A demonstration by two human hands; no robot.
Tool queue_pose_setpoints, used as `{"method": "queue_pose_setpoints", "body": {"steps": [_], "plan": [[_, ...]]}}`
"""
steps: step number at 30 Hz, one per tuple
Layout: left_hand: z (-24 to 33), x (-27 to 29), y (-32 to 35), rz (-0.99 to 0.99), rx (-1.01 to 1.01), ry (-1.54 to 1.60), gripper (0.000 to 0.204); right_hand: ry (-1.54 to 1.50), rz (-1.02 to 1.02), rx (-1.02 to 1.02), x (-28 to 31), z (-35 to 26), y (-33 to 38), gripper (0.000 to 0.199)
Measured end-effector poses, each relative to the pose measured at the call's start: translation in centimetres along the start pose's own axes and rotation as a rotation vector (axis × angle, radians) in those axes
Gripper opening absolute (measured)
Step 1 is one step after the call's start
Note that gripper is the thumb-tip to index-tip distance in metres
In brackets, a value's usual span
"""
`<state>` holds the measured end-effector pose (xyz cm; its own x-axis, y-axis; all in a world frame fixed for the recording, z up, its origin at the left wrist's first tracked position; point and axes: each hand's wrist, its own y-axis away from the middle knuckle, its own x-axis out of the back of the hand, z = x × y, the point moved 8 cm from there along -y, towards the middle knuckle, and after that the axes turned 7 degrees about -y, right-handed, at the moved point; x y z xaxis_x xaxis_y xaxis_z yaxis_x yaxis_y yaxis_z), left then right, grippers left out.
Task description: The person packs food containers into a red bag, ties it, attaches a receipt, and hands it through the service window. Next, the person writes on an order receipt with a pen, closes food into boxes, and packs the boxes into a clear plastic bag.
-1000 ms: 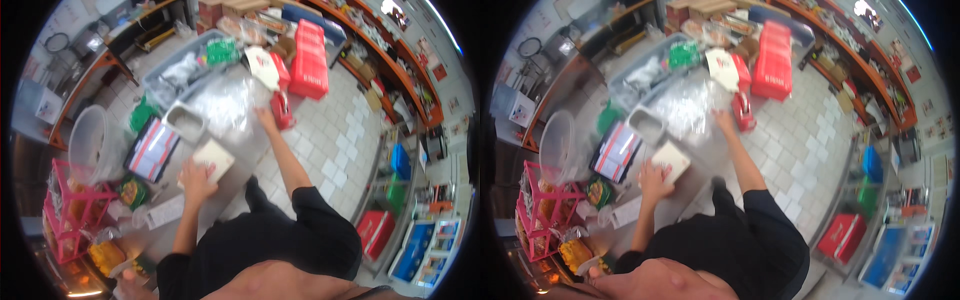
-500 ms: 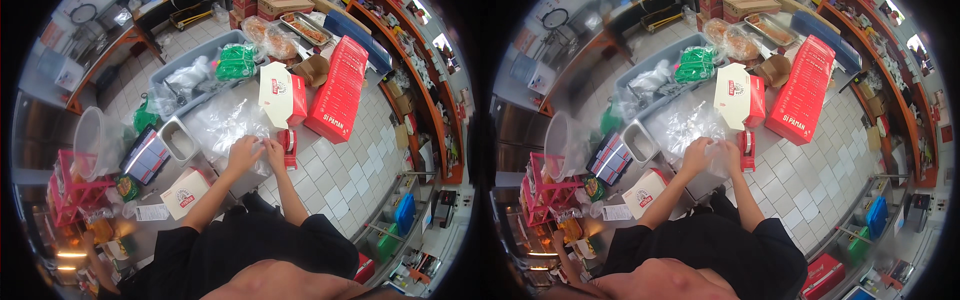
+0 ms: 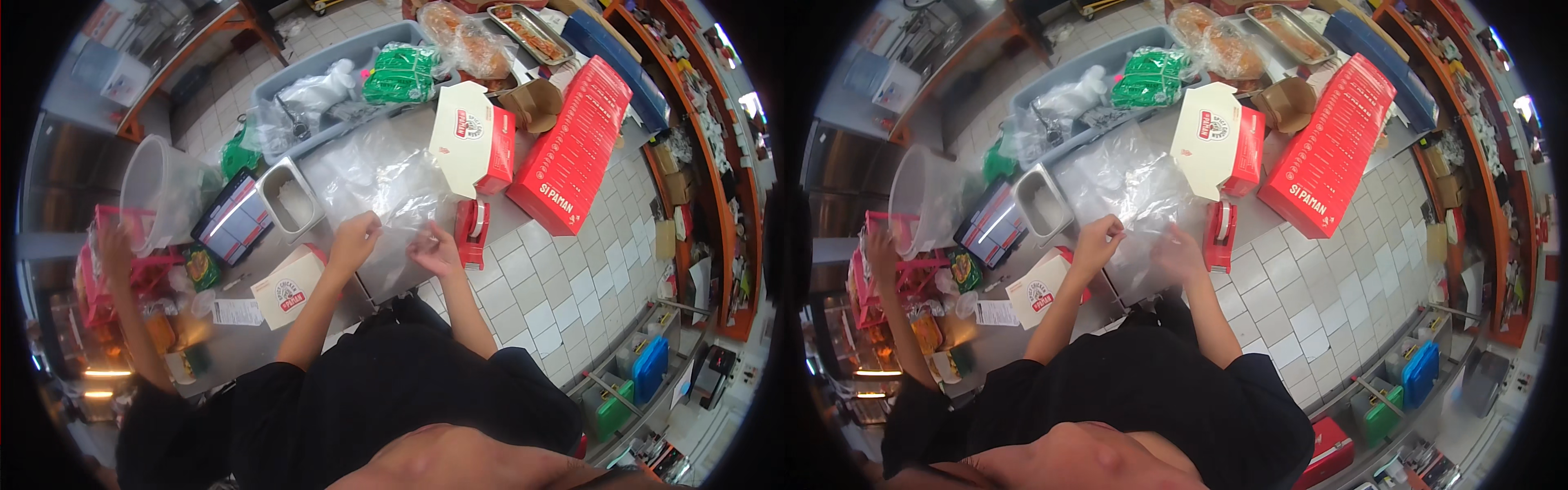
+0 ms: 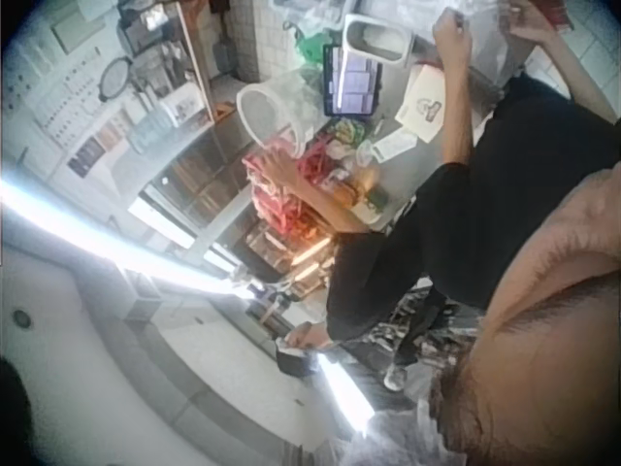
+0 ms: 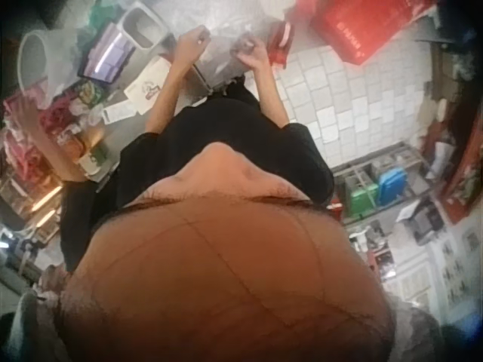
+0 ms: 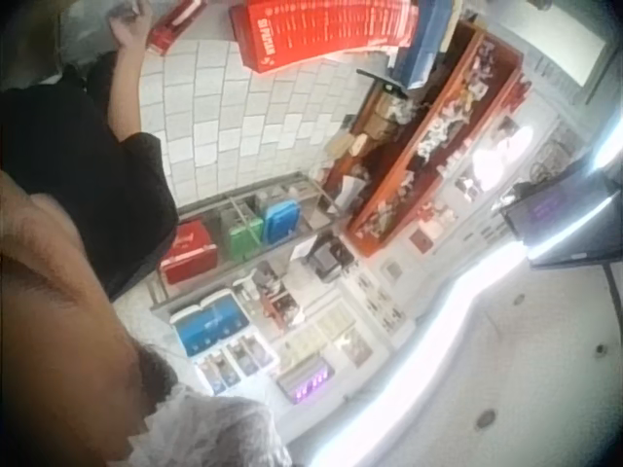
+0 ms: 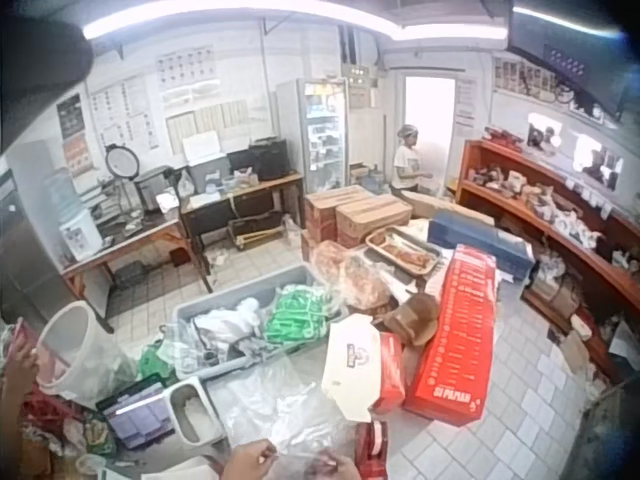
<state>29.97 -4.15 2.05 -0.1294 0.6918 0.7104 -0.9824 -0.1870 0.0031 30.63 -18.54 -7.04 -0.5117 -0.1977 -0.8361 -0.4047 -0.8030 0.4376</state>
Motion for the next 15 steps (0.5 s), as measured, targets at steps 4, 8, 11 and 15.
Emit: {"method": "queue_pose_setpoints", "body": {"steps": [4,8,11,15], "plan": [[-2.4,-0.4,-0.2,-0.034,0.057,-0.07,0.019,-0.522,0.032,0.053,2.4,-0.5,-1.8,0.018],[-4.3,-1.3,-0.3,0.006,0.046,-0.17,0.022,0.497,0.07,0.216,4.5,-1.7,-2.5,0.045],[-1.4,0.2,0.4,0.117,-0.043,-0.261,0.021,0.446,-0.004,0.447,1.3,-2.5,-1.3,0.036],[6.0,0.7,0.7,0.151,-0.196,0.006,0.027,0.715,0.138,0.565,2.5,-2.9,-1.3,0.054]]}}
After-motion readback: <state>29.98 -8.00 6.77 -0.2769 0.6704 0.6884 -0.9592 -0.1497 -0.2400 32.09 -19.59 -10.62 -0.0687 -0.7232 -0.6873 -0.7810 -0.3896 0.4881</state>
